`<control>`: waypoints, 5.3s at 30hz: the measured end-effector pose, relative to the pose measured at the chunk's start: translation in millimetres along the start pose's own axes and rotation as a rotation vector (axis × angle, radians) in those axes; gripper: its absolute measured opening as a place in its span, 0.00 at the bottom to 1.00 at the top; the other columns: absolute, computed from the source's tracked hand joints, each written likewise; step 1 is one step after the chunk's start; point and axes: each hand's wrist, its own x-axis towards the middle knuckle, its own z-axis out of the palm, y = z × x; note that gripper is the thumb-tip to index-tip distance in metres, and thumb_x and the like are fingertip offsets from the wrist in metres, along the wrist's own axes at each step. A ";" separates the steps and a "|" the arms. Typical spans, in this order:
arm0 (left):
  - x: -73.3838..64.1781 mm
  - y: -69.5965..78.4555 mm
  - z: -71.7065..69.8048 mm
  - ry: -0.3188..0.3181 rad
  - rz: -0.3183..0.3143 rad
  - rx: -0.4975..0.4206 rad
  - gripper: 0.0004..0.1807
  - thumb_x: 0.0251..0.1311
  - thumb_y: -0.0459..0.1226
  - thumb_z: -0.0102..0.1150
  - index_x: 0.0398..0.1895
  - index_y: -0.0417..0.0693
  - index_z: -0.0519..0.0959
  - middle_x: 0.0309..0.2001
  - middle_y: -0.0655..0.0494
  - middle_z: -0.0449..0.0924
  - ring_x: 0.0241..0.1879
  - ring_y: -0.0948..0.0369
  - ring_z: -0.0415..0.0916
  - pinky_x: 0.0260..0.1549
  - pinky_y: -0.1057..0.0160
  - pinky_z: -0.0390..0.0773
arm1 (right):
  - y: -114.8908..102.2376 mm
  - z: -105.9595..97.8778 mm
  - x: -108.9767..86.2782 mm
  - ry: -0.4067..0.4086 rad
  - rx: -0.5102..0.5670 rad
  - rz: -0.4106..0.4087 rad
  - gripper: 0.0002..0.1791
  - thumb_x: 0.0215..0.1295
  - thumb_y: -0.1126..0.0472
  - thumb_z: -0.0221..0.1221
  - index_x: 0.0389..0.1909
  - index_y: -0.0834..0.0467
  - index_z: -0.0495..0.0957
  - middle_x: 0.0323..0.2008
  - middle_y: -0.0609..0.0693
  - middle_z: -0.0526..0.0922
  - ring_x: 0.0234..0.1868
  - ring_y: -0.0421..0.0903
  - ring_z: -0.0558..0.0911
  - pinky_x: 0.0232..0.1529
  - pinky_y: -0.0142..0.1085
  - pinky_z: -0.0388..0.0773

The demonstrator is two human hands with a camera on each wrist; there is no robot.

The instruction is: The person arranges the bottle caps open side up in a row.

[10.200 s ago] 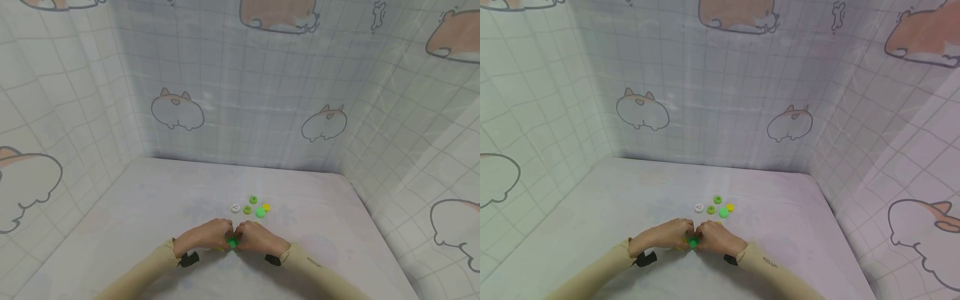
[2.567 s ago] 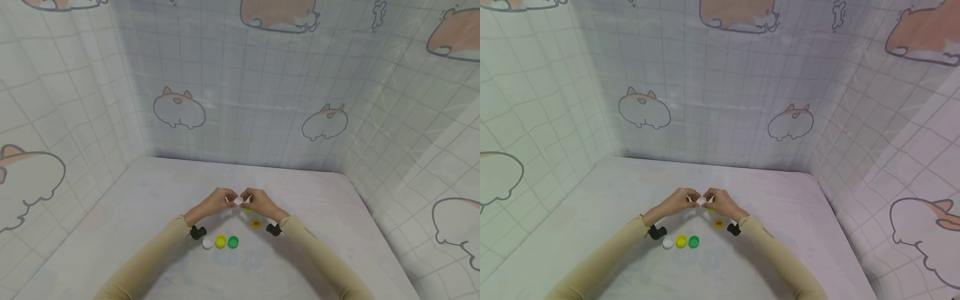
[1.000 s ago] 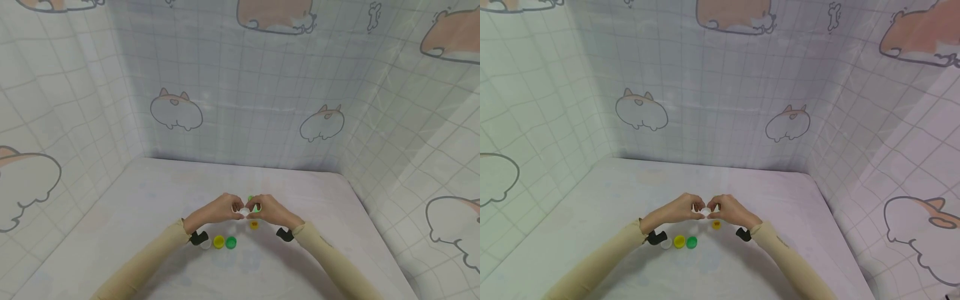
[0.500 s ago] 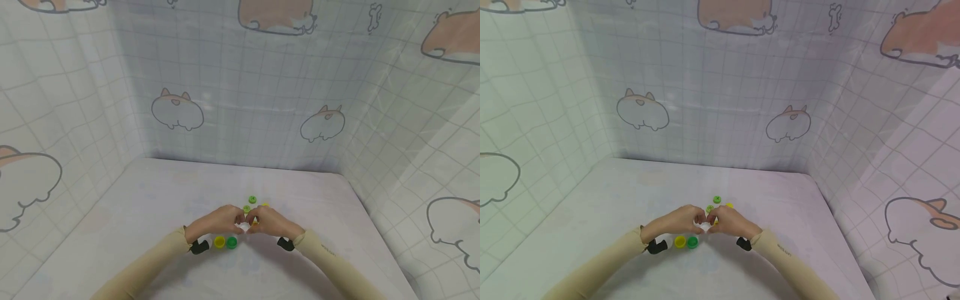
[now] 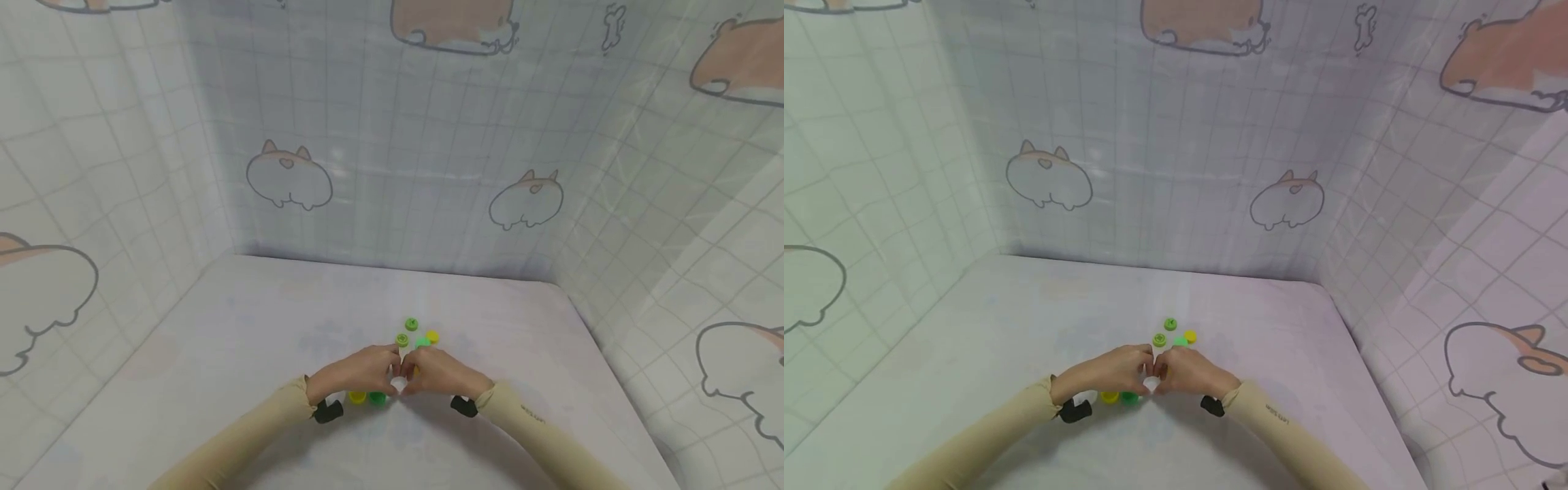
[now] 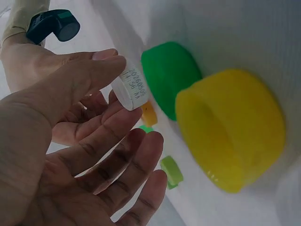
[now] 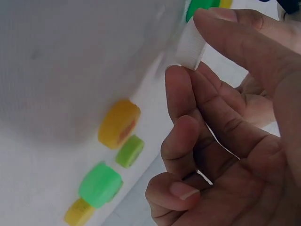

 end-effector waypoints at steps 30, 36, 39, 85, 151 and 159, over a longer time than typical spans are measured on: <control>-2.0 0.7 5.2 -0.095 0.001 -0.075 0.10 0.51 0.40 0.71 0.29 0.47 0.80 0.29 0.60 0.71 0.25 0.68 0.62 0.25 0.71 0.65 | 3.5 14.2 2.2 -0.017 -0.042 -0.016 0.14 0.48 0.53 0.73 0.35 0.48 0.82 0.32 0.33 0.82 0.34 0.29 0.77 0.36 0.24 0.74; -2.8 -1.8 6.0 -0.094 0.002 -0.096 0.12 0.51 0.43 0.72 0.32 0.47 0.80 0.31 0.58 0.73 0.27 0.68 0.63 0.27 0.71 0.66 | 3.1 13.2 2.5 -0.029 -0.051 -0.006 0.15 0.48 0.50 0.73 0.37 0.47 0.82 0.34 0.33 0.81 0.35 0.29 0.77 0.38 0.25 0.75; -3.8 -2.5 5.1 -0.074 0.011 -0.120 0.14 0.51 0.45 0.72 0.33 0.47 0.80 0.31 0.58 0.73 0.27 0.68 0.64 0.26 0.71 0.67 | 1.8 11.3 1.9 -0.032 -0.067 -0.003 0.16 0.49 0.48 0.72 0.38 0.47 0.82 0.35 0.33 0.81 0.36 0.29 0.76 0.39 0.25 0.74; 46.3 -28.2 -35.6 0.029 -0.047 -0.094 0.05 0.56 0.42 0.68 0.31 0.52 0.84 0.31 0.63 0.83 0.30 0.68 0.75 0.30 0.69 0.75 | 27.6 -34.7 26.3 0.220 -0.021 0.038 0.13 0.57 0.57 0.69 0.41 0.58 0.83 0.39 0.51 0.86 0.41 0.51 0.83 0.38 0.36 0.77; 77.3 -51.2 -20.4 0.033 -0.146 -0.079 0.07 0.48 0.29 0.71 0.32 0.39 0.86 0.28 0.54 0.85 0.25 0.66 0.74 0.27 0.70 0.75 | 45.5 -12.4 61.8 0.136 0.060 0.193 0.12 0.54 0.63 0.70 0.40 0.60 0.84 0.38 0.51 0.86 0.37 0.41 0.82 0.40 0.34 0.79; 77.1 -52.0 -17.6 0.044 -0.132 -0.096 0.08 0.48 0.28 0.70 0.34 0.38 0.86 0.30 0.51 0.87 0.28 0.65 0.78 0.30 0.69 0.78 | 44.7 -12.1 61.6 0.143 0.041 0.181 0.12 0.54 0.63 0.69 0.40 0.60 0.84 0.37 0.51 0.86 0.37 0.41 0.83 0.40 0.34 0.79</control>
